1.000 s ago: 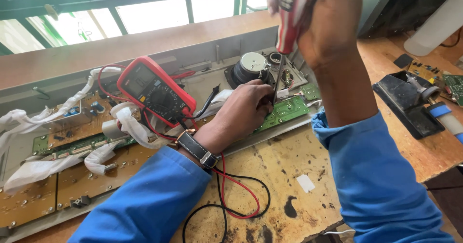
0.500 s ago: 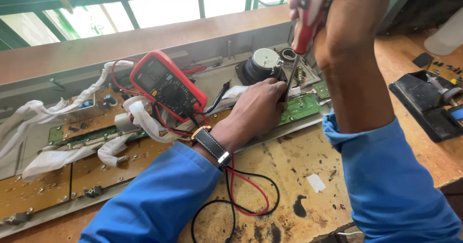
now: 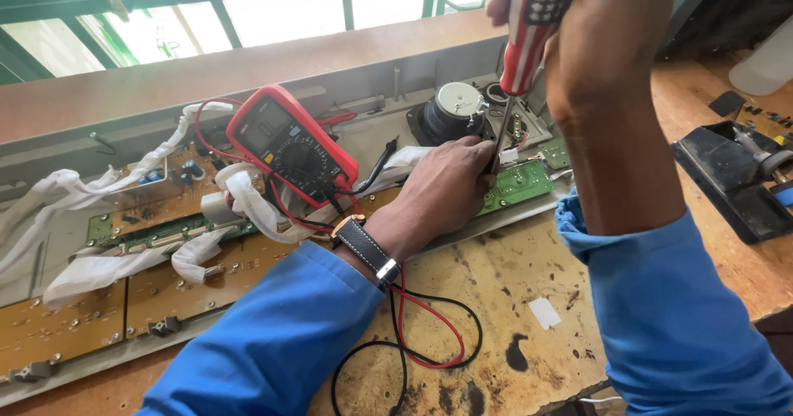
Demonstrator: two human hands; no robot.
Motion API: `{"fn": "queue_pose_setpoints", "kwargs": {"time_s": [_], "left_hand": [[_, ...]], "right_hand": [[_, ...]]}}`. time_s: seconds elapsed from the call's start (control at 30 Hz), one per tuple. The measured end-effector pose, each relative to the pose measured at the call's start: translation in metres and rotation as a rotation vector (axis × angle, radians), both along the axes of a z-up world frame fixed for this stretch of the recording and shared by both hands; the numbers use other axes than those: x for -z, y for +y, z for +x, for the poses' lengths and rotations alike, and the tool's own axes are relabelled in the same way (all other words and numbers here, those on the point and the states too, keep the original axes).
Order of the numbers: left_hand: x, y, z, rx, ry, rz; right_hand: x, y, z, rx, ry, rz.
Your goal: Testing a circuit board with a multimeter and using a screwdriver to repair an electronic device
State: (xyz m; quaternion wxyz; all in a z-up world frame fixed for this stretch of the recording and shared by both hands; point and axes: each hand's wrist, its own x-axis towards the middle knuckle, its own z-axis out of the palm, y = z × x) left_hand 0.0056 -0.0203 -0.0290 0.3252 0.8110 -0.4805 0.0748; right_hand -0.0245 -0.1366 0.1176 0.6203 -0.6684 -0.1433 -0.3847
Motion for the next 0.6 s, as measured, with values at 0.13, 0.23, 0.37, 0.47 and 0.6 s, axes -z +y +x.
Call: {"fn": "queue_pose_setpoints", "kwargs": {"time_s": [0.13, 0.23, 0.37, 0.47, 0.6], "left_hand": [[0.001, -0.002, 0.000, 0.003, -0.014, 0.000], [0.001, -0.002, 0.000, -0.007, -0.012, 0.021], [0.002, -0.003, 0.000, -0.004, -0.044, 0.028], [0.005, -0.003, 0.001, -0.016, -0.057, 0.027], [0.002, -0.003, 0.001, -0.039, -0.049, 0.033]], "right_hand": [[-0.019, 0.028, -0.028, 0.040, 0.158, 0.126], [-0.006, 0.016, -0.013, 0.081, 0.010, 0.077], [0.016, 0.003, 0.002, -0.022, -0.144, -0.043], [0.012, -0.004, 0.006, 0.177, -0.114, -0.319], [0.001, -0.002, 0.005, 0.014, 0.003, 0.130]]}}
